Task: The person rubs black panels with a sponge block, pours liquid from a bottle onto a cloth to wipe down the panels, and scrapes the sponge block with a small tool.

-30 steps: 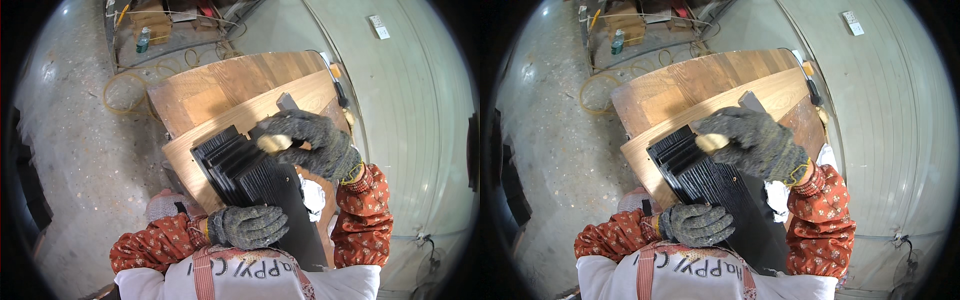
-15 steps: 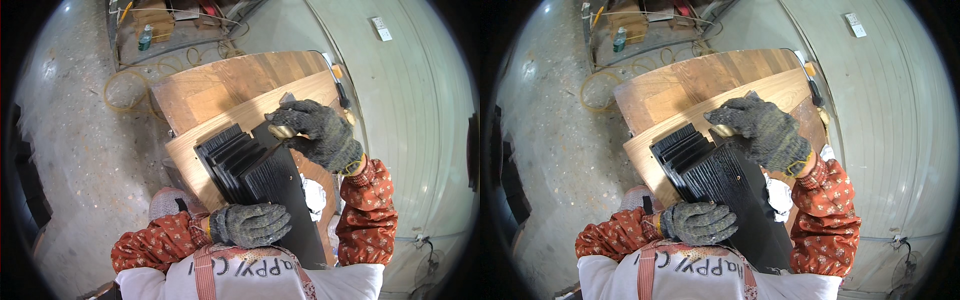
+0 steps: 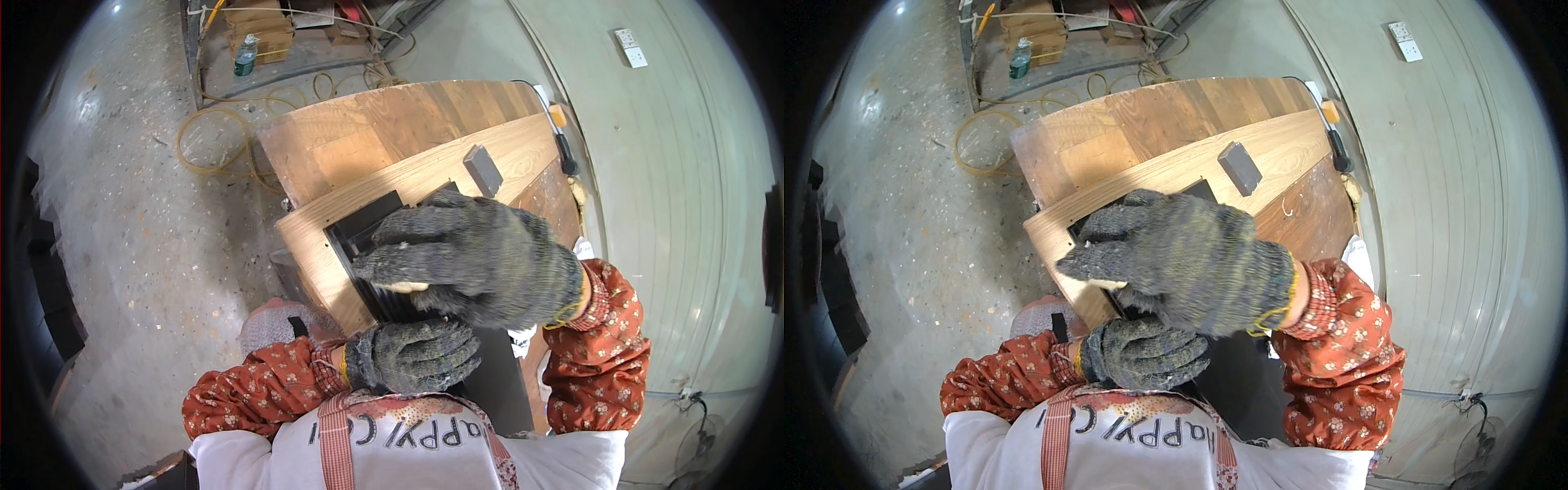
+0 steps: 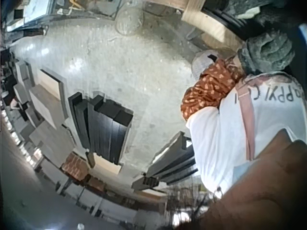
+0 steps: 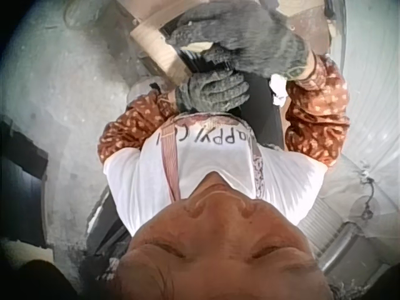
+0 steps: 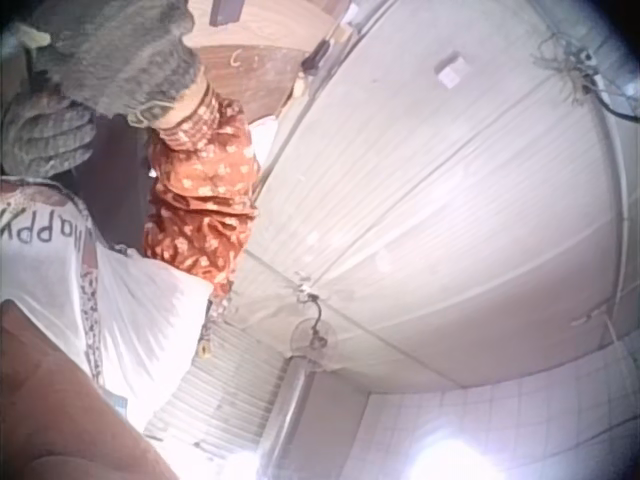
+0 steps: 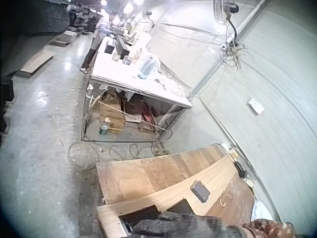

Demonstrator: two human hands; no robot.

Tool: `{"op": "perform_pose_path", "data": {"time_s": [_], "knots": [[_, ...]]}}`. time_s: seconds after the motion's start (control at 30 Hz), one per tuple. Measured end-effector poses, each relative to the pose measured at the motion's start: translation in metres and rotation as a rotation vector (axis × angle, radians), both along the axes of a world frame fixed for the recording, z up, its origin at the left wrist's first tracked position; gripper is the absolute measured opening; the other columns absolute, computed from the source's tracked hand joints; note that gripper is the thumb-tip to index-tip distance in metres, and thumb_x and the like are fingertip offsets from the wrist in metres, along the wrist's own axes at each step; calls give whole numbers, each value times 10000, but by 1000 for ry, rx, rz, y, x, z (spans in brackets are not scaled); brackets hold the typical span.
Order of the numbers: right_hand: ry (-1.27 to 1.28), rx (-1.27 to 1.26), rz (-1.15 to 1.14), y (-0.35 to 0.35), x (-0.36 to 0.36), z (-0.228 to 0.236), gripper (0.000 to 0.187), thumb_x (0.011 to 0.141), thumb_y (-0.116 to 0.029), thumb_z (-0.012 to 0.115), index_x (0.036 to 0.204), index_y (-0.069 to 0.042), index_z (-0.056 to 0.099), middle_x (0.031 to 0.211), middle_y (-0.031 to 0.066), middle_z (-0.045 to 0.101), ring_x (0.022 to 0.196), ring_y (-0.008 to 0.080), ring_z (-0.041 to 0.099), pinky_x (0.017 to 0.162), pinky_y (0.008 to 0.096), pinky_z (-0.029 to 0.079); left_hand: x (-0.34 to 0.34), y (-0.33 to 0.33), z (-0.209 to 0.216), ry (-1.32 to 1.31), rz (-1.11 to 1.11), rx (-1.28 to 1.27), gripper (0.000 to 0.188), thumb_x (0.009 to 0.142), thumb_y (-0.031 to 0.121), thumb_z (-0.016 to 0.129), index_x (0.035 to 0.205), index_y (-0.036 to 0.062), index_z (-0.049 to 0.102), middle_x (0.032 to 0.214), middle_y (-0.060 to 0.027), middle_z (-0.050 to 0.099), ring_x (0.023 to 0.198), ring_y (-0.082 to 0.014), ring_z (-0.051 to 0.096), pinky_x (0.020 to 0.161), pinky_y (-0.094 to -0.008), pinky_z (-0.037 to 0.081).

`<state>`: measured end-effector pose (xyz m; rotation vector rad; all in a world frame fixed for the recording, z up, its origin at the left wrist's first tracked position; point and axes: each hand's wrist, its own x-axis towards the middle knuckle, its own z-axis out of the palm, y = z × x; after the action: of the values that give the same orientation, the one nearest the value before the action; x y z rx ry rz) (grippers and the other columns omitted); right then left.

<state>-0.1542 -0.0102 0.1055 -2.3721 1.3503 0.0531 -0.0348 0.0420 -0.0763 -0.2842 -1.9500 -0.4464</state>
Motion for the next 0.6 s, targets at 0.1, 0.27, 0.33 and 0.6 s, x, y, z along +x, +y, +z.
{"op": "perform_pose_path", "data": {"time_s": [0.1, 0.27, 0.33, 0.6], "knots": [[148, -114, 185, -11, -8, 3, 488, 769, -182, 660, 1250, -172, 578, 1178, 95, 608, 1010, 264, 603, 851, 400, 495, -1, 2, 0, -12, 30, -31, 407, 825, 187, 527, 1214, 95, 605, 1227, -78, 597, 1149, -237, 574, 1006, -393, 427], [168, 87, 6, -10, 10, 8, 487, 749, -162, 668, 1230, -156, 598, 1202, 69, 615, 1065, 312, 595, 905, 383, 498, 2, 5, -7, -32, 114, -75, 419, 815, 186, 527, 1220, 104, 599, 1251, -80, 582, 1150, -232, 575, 1030, -402, 410], [104, 31, -25, -11, -3, 2, 492, 741, -161, 684, 1227, -160, 601, 1184, 71, 623, 1054, 314, 599, 896, 385, 503, 2, 4, -1, -23, 75, -31, 415, 813, 185, 530, 1213, 107, 602, 1246, -81, 586, 1144, -232, 579, 1034, -404, 408], [63, -100, -47, -10, -17, -11, 506, 722, -116, 714, 1213, -170, 606, 1065, 120, 642, 995, 312, 615, 845, 403, 520, 3, 7, 4, -104, 74, 35, 430, 812, 225, 527, 1225, 130, 602, 1291, -78, 562, 1214, -240, 534, 1092, -443, 340]]}}
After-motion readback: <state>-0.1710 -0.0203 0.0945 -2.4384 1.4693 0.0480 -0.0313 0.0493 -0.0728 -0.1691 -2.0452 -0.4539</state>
